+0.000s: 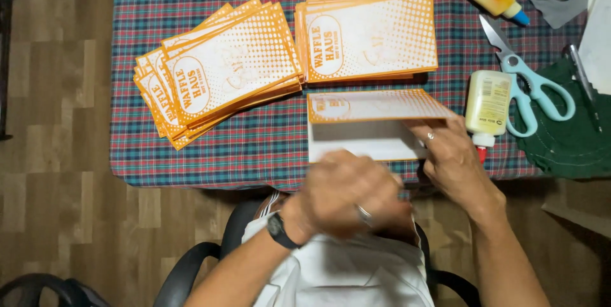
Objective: Applying liquid glue to the edges of paper bag templates and folding them to assemble the bags.
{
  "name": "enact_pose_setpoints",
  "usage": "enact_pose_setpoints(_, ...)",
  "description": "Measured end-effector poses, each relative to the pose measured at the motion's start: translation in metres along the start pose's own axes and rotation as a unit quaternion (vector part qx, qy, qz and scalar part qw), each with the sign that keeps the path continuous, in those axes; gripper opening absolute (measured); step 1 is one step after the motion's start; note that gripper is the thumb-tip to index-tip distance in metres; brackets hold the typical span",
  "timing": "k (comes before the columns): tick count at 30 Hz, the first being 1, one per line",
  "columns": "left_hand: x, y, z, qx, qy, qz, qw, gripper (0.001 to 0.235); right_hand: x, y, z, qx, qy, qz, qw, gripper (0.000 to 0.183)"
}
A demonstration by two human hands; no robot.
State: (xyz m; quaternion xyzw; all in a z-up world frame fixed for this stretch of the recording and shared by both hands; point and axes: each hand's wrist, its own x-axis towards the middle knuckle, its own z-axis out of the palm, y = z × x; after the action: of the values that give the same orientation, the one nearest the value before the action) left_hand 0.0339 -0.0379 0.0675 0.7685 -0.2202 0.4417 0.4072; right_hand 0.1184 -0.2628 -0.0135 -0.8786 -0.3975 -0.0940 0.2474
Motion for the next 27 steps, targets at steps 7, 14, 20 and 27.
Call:
enact_pose_setpoints(7,-0.047,-0.052,0.065,0.051,-0.262,-0.161,0.95,0.019,0.006,0.0,-0.046,0.108,-0.006,0.043,0.993,0.04)
enact_pose_setpoints(14,-0.037,-0.07,0.077,0.063,-0.364,-0.302,0.879,0.031,-0.001,0.035,-0.069,-0.172,0.012,0.289,0.942,0.065)
enact_pose_setpoints(20,-0.014,-0.07,0.073,0.061,-0.374,-0.27,0.885,0.069,0.008,0.036,-0.071,0.007,-0.003,0.42,0.907,0.07)
enact_pose_setpoints(27,-0.009,-0.069,0.07,0.071,-0.417,-0.265,0.867,0.105,-0.014,0.043,-0.055,0.385,0.273,0.311,0.825,0.051)
